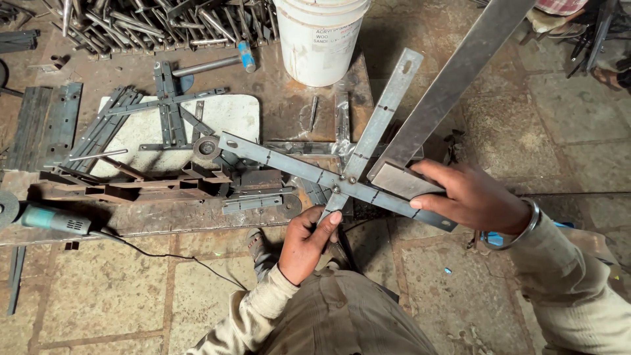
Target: A worker grinds a metal bar and then assembles and measures a cross-shaped metal structure using a try square.
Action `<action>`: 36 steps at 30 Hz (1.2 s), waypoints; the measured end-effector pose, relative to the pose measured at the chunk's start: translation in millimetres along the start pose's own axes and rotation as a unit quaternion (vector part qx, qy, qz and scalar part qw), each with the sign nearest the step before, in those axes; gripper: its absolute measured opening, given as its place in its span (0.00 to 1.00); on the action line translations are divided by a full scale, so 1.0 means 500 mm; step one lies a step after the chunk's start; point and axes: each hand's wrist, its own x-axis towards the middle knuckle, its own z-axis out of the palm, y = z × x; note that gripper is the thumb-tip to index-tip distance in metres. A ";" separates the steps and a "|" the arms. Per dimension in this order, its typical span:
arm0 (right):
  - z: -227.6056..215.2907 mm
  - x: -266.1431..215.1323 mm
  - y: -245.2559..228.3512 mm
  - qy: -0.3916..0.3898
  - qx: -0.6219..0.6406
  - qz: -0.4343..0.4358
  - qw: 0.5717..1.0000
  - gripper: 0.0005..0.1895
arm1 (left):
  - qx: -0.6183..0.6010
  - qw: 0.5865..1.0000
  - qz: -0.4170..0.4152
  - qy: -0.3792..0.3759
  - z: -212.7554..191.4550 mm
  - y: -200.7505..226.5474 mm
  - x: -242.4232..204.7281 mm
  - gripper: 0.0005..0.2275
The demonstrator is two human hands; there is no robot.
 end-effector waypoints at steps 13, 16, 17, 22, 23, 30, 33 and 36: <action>0.001 0.002 -0.015 -0.023 0.041 -0.028 0.999 0.27 | 0.009 1.000 0.004 -0.008 0.001 0.005 -0.001 0.15; 0.002 0.001 -0.014 -0.015 0.019 -0.035 0.999 0.27 | 0.001 1.000 -0.004 -0.011 0.000 0.006 -0.001 0.15; 0.003 0.002 -0.013 -0.014 0.019 -0.034 0.999 0.27 | 0.001 1.000 -0.004 -0.012 0.001 0.007 -0.001 0.15; -0.001 0.006 -0.025 -0.038 0.026 0.014 0.999 0.31 | -0.017 0.999 -0.028 -0.021 0.002 0.006 -0.002 0.14; 0.001 0.006 -0.018 -0.036 0.027 0.014 0.999 0.31 | -0.016 0.999 -0.028 -0.022 0.002 0.006 -0.002 0.14; 0.009 0.006 -0.003 -0.026 0.066 -0.049 0.996 0.27 | -0.009 0.999 -0.032 -0.019 0.002 0.007 -0.005 0.14; 0.008 0.007 0.001 -0.022 0.077 -0.072 0.994 0.26 | -0.006 1.000 -0.021 -0.022 0.000 0.004 -0.004 0.15; 0.006 0.008 -0.006 -0.027 0.084 -0.075 0.993 0.26 | -0.012 0.999 -0.014 -0.026 -0.001 0.002 -0.003 0.15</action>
